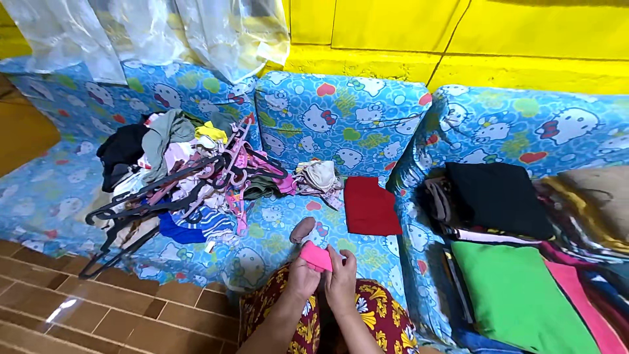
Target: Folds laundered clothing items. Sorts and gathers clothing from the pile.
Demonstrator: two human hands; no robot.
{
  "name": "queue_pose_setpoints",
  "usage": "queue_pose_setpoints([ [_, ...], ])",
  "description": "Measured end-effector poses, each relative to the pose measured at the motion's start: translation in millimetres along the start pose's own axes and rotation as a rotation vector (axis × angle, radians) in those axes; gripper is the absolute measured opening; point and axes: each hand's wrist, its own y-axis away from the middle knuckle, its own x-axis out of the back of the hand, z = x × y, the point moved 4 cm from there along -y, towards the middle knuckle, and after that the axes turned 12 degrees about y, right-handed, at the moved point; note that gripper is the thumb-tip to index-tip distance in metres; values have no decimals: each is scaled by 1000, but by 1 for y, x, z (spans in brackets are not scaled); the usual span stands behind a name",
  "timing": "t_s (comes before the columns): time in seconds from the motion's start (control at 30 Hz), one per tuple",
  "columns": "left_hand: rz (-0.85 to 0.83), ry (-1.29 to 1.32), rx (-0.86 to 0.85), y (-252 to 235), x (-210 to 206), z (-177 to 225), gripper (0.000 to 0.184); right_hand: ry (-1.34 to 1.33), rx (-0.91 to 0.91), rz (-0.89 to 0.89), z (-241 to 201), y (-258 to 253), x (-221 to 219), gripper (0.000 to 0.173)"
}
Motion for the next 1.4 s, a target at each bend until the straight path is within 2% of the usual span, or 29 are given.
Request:
queue_pose_setpoints([
  [0.07,42,-2,17,5,-3,1,40,-154,-42,-32,2,-1,4,32],
  [0.13,46,-19,22,6,-3,3,40,-375,-168,-142,6,-1,8,25],
  [0.27,3,-88,94,4,-1,0,42,-921,-659,-341,21,0,6,22],
  [0.37,-28,-143,192,5,-4,-6,40,-1257,-904,-409,34,0,2,25],
  [0.47,-136,-139,259,4,-2,-8,41,-1415,-960,-473,39,0,2,27],
  [0.57,-223,-150,245,6,-1,-7,35,-1487,-893,-502,41,0,4,18],
  [0.63,-303,-144,243,8,-1,-6,16,-1522,-813,-522,43,0,4,4],
  [0.7,-360,-152,262,10,-1,-5,38,-1527,-771,-527,45,-3,4,15],
  [0.77,-352,-160,251,10,-1,-5,35,-1508,-755,-506,45,-6,2,17],
  [0.83,-294,-154,199,8,-2,-5,29,-1373,-776,-406,42,-9,-2,25],
  [0.87,-231,-186,152,6,-4,-4,36,-1229,-767,-344,41,-10,-5,27],
  [0.9,-150,-226,94,3,-6,-2,40,-1081,-724,-310,40,-11,-8,19],
  [0.93,-72,-257,35,-1,-6,1,41,-984,-660,-346,39,-9,-11,19],
  [1.0,16,-329,-54,-7,-5,6,43,-959,-633,-543,30,-3,-17,60],
  [1.03,30,-394,-88,-6,-5,7,43,-999,-687,-621,23,1,-21,69],
  [1.07,14,-490,-125,-4,-7,7,41,-1055,-766,-654,20,5,-24,68],
  [1.1,-39,-624,-159,-1,-8,7,38,-1109,-850,-633,20,7,-26,57],
  [1.17,-264,-977,-211,7,-13,5,34,-1201,-997,-517,22,5,-27,27],
  [1.23,-471,-1233,-264,9,-14,-3,28,-1254,-1095,-339,27,1,-24,25],
  [1.27,-520,-1325,-278,8,-14,-8,29,-1219,-1106,-240,31,-2,-21,25],
  [1.33,-505,-1457,-244,8,-16,-15,39,-1075,-1064,-59,37,-5,-11,17],
  [1.4,-411,-1462,-225,7,-16,-18,47,-917,-963,87,47,-7,-5,10],
])
